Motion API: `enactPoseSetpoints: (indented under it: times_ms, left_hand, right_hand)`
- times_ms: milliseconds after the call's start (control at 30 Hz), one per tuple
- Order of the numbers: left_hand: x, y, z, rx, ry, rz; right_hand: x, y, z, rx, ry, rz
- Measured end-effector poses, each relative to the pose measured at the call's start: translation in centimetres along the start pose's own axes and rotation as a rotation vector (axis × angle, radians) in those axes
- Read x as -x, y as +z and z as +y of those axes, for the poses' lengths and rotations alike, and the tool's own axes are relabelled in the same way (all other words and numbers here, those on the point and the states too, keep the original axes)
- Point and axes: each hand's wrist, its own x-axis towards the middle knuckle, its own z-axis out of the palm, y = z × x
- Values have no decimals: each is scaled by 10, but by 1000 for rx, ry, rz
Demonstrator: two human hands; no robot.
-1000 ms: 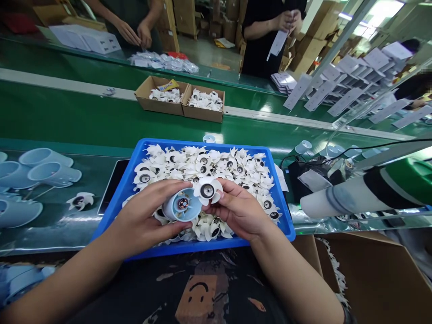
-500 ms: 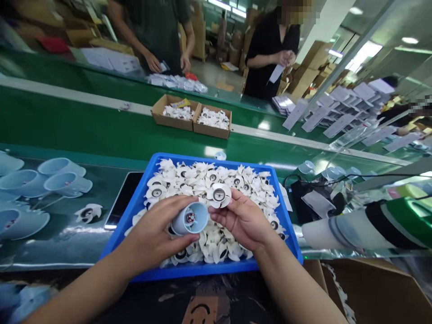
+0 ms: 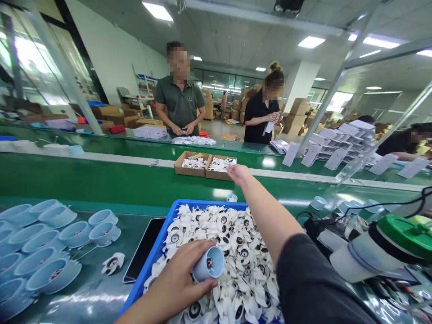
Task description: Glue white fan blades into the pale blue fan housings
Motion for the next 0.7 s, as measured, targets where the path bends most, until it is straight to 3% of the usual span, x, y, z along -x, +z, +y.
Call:
enactPoseSetpoints:
  times_ms: [133,267,367,533,700]
  left_hand:
    - [1,-4,2,15,11,-1]
    - [2,-5,3,11,6,-33]
    - [2,-3,1,1,48,-39]
    - [5,-2,-6,21,154,29]
    - [3,-16,0,55,153,94]
  right_hand:
    - [-25,12,13,281,10,-10]
    - [0,-3,38,578,-63,-92]
    - [43,-32,40,757,-165,-185]
    - [137,-94,35,890,-374,-333]
    - [217,-144,54,939,-541,-234]
